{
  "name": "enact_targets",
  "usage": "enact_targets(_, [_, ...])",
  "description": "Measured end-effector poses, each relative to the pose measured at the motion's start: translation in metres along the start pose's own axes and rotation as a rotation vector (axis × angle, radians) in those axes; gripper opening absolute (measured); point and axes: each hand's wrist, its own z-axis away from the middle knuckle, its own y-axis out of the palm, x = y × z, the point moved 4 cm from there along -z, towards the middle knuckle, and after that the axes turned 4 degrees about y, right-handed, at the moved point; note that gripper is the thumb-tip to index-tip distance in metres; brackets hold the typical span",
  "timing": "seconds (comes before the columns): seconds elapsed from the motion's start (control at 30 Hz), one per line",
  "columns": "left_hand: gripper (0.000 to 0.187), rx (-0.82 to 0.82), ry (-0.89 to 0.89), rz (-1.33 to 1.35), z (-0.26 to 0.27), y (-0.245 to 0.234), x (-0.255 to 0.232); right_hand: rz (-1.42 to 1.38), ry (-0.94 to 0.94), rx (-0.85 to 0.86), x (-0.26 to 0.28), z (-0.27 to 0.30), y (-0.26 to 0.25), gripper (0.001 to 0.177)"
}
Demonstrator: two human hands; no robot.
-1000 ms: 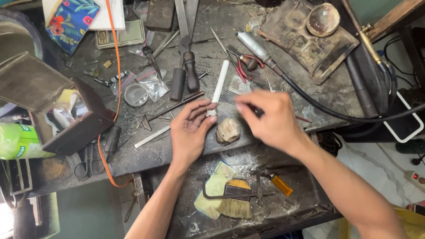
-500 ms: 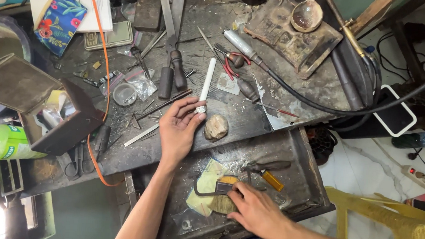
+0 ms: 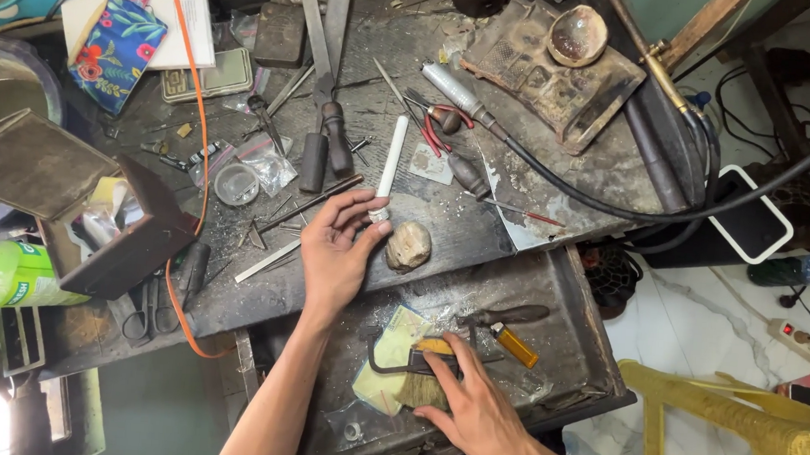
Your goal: A person uses a hand file to smooth and shape a metal ring at a jewelry workbench, followed by brushing away the metal shavings.
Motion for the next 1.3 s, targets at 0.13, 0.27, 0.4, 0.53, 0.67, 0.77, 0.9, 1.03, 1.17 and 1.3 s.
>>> enact_targets(0.13, [0.040, 0.005, 0.013, 0.000, -0.001, 0.000, 0.001, -0.055, -0.003, -0.009, 0.015, -0.004, -0.007, 0.066])
enact_targets(0.27, [0.040, 0.011, 0.022, -0.012, -0.001, 0.000, -0.001, -0.176, 0.019, -0.067, 0.017, -0.007, -0.004, 0.068])
enact_targets(0.4, [0.039, 0.005, 0.029, -0.012, 0.000, 0.000, 0.000, -0.357, 0.131, -0.079, 0.004, -0.009, 0.005, 0.073])
enact_targets(0.53, [0.039, 0.013, 0.019, -0.015, 0.000, 0.000, 0.000, -0.401, 0.232, 0.021, 0.016, -0.017, -0.005, 0.072])
enact_targets(0.67, [0.040, 0.032, 0.025, -0.028, -0.001, 0.001, -0.003, -0.075, 0.074, -0.060, 0.033, -0.023, 0.004, 0.080])
enact_targets(0.77, [0.041, 0.030, 0.020, -0.029, 0.000, 0.001, -0.002, 0.106, -0.018, -0.074, 0.042, -0.022, 0.008, 0.082])
enact_targets(0.9, [0.040, 0.038, 0.020, -0.035, 0.000, 0.001, -0.006, -0.060, 0.066, 0.018, 0.032, -0.022, 0.012, 0.084])
enact_targets(1.03, [0.036, 0.034, 0.032, -0.015, 0.000, 0.003, -0.005, -0.402, 0.190, 0.161, 0.026, -0.024, -0.004, 0.079])
enact_targets(1.17, [0.031, 0.040, 0.027, -0.033, 0.000, 0.003, -0.006, -0.577, 0.276, 0.207, 0.022, -0.027, -0.016, 0.084])
enact_targets(1.3, [0.024, 0.039, 0.006, -0.080, 0.001, 0.004, -0.010, -0.710, 0.281, 0.087, 0.024, -0.029, -0.036, 0.068])
